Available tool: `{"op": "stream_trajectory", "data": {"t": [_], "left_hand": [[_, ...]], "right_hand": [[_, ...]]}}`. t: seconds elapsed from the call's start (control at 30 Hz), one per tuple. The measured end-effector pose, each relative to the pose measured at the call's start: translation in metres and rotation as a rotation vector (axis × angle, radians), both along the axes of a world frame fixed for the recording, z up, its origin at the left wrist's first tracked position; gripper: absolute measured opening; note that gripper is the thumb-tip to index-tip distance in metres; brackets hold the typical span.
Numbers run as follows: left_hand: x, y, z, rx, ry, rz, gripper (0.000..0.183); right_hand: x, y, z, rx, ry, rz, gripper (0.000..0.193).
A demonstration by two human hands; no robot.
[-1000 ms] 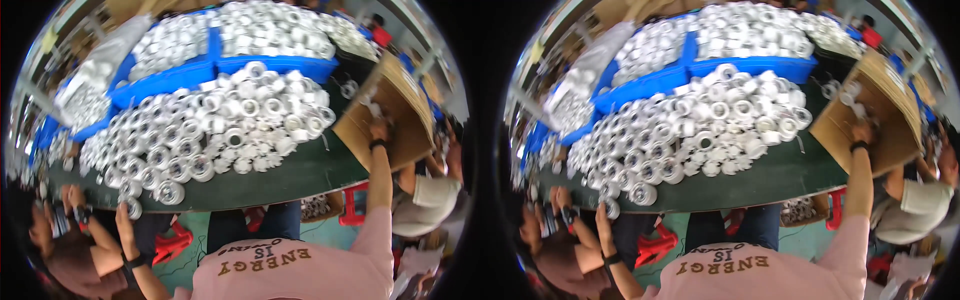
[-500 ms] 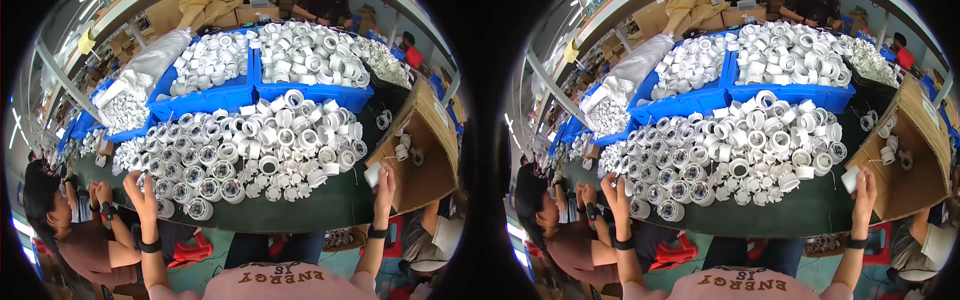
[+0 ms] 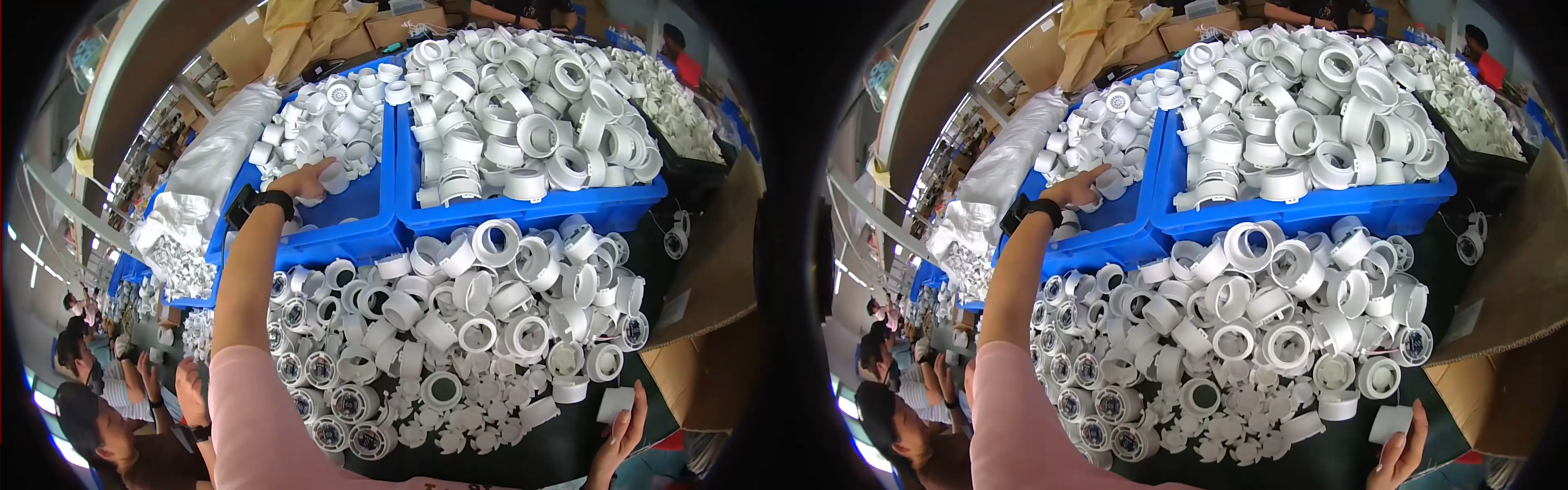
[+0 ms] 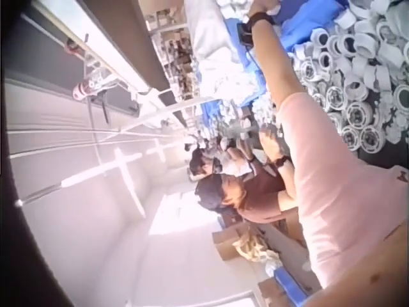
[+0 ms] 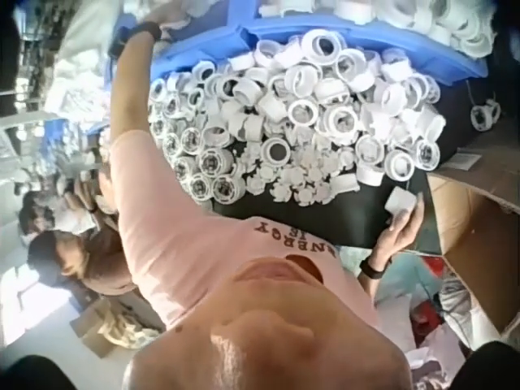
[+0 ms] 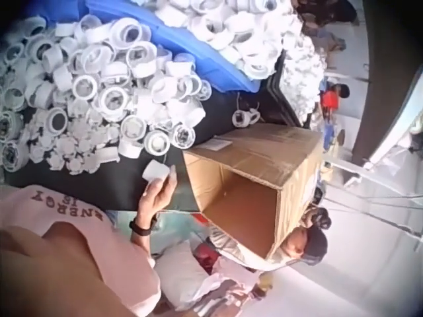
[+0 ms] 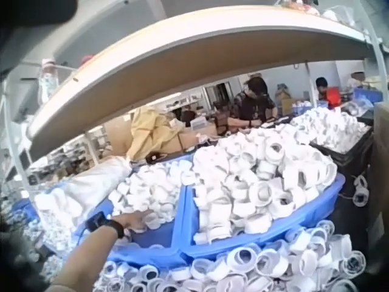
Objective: The person assembles camera components by hand, fitting internal modules into housings and tucking in wires before joining them with bases. The completed units are then placed into a cardboard box, and the process is repeated with new components.
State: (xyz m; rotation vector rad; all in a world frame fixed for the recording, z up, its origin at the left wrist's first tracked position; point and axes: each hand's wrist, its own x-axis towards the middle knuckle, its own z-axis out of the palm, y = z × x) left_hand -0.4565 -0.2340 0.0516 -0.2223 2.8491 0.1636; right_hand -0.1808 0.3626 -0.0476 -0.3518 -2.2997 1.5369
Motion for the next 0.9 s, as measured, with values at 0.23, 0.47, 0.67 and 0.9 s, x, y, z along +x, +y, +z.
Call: {"op": "stream_trajectory", "data": {"t": [0.23, 0.47, 0.67, 0.9], "left_hand": [[-0.045, 0.026, 0.003, 0.431, -0.156, 0.552, 0.080], [-0.059, 0.031, -0.022, 0.272, 0.023, 0.431, 0.081], [-0.060, 0.005, -0.043, 0.290, -0.093, 0.518, 0.040], [-0.035, 0.059, -0.027, 0.129, -0.700, 0.425, 0.067]], "right_hand": [[-0.012, -0.004, 0.013, 0.323, 0.128, 0.130, 0.043], [-0.008, -0.005, 0.011, 0.243, -0.020, 0.091, 0.046], [-0.012, -0.013, 0.024, 0.241, -0.012, 0.129, 0.046], [-0.012, -0.007, 0.022, 0.234, 0.049, 0.199, 0.046]]}}
